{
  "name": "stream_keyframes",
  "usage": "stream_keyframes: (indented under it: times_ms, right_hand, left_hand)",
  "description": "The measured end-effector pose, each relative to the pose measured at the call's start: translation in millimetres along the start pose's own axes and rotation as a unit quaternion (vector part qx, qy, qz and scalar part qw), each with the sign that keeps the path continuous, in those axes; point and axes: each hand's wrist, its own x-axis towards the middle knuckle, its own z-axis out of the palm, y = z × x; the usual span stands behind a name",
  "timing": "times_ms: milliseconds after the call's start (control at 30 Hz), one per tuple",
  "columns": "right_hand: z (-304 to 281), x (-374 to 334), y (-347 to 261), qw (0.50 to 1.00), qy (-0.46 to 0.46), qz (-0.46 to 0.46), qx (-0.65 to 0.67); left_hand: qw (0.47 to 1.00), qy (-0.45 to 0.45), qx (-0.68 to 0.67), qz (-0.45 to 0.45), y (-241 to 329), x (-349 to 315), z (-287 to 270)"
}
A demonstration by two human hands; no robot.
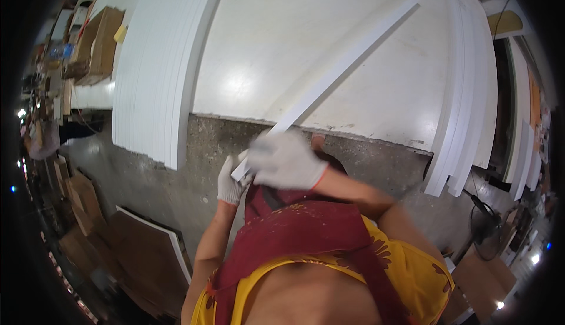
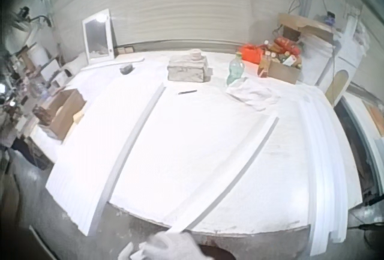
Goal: The person sands several white wooden strips one at a time using a sanding block and then wipes the workspace and strips with a white cloth.
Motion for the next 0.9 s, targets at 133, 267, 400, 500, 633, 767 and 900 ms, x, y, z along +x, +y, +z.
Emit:
stream_keyframes:
  times_ms: [133,267,400,500,633,767,900]
  right_hand:
    - [-85,-29,130,0.944,0.102,0.105,-0.294]
    - [-51,-14,99,0.902,0.194,0.156,-0.354]
    - [75,17,-43,0.989,0.035,0.026,-0.143]
    - [127,7,-82,0.985,-0.102,-0.053,-0.129]
    - [111,4,-76,0.997,-0.027,-0.026,-0.062]
    - [105,6,-75,0.993,-0.028,0.032,-0.109]
    - [88,-17,-66,0.996,-0.035,0.011,-0.082]
  left_hand:
    - [0.985,-0.134,-0.035,-0.099,-12,19,-21]
    - [0.957,-0.232,-0.077,-0.154,-15,30,-23]
    - [0.933,-0.297,-0.128,-0.157,-16,34,-37]
    - [0.966,-0.244,-0.05,-0.064,-21,30,-52]
    - [0.979,-0.202,0.035,0.012,-20,24,-73]
    - [0.976,-0.138,0.139,0.093,-19,24,-102]
    - [0.979,-0.112,0.169,0.004,6,-2,-79]
